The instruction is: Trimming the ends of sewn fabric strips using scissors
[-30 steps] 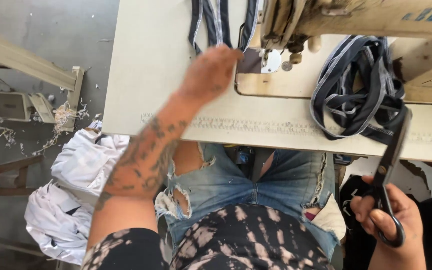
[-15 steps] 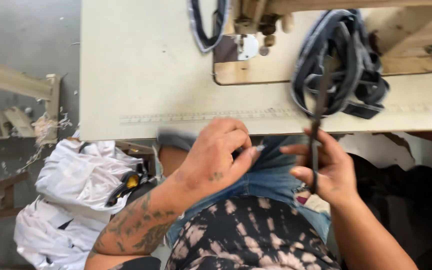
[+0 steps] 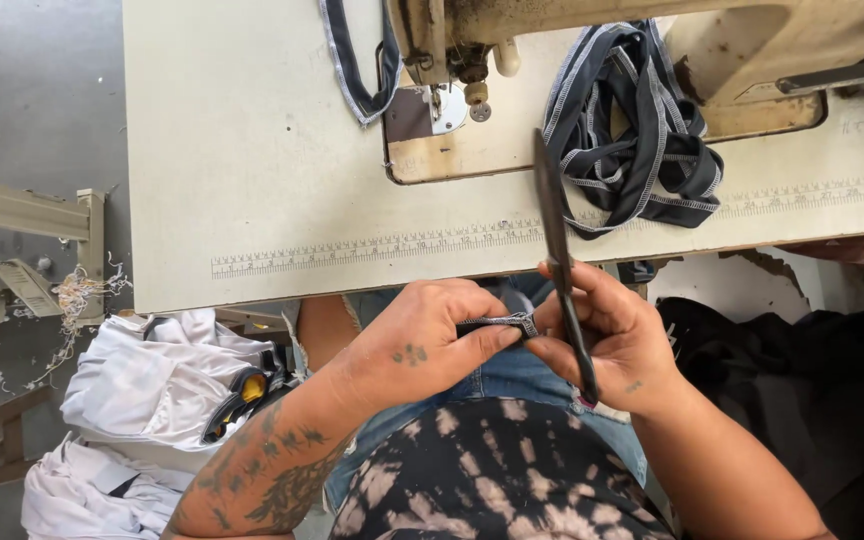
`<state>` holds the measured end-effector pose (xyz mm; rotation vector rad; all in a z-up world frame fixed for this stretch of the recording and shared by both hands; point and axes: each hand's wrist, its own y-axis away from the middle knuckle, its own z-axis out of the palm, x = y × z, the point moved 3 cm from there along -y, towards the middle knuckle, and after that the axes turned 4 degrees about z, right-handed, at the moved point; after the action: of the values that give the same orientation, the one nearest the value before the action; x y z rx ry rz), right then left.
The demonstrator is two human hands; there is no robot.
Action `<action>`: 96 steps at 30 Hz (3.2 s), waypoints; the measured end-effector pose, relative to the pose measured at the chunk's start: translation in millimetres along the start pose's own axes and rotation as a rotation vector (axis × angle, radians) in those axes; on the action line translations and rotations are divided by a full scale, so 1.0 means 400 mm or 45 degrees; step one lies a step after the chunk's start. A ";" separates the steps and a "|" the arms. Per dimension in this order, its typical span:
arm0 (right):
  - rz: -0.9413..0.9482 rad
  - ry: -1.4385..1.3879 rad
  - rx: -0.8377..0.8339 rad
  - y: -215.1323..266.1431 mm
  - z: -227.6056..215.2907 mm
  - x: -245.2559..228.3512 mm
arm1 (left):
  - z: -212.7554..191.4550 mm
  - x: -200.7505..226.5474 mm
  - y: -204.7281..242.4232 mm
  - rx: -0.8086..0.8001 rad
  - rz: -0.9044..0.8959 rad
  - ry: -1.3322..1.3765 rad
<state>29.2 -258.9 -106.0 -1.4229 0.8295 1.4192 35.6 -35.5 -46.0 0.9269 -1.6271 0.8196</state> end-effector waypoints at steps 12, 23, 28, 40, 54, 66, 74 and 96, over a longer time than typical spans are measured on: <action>0.365 -0.174 -0.519 0.117 -0.062 0.022 | -0.065 0.104 0.025 0.193 0.016 -0.214; 0.305 -0.221 -0.560 0.125 -0.049 0.037 | -0.047 0.105 0.027 0.257 0.111 -0.250; 0.354 -0.250 -0.592 0.128 -0.045 0.043 | -0.045 0.092 0.032 0.271 0.113 -0.225; 0.515 -0.405 -0.608 0.142 -0.034 0.057 | -0.054 0.088 0.035 0.232 0.104 -0.195; 0.495 0.050 -0.798 0.075 -0.104 -0.047 | -0.092 0.099 0.002 -0.202 -0.595 -0.313; 0.532 -0.089 -0.796 0.079 -0.131 -0.001 | -0.101 0.053 -0.029 -0.297 -0.548 -0.233; 0.326 -0.233 -0.200 0.152 -0.252 0.003 | -0.003 -0.195 -0.450 0.055 -0.218 -0.334; 0.445 -0.110 0.304 0.186 -0.188 -0.005 | -0.506 -0.440 -0.284 0.276 0.263 -1.405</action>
<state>-13.3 -354.1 -122.7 -1.0631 1.1914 1.5662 253.3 116.7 -165.6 1.5316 -2.6403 0.6438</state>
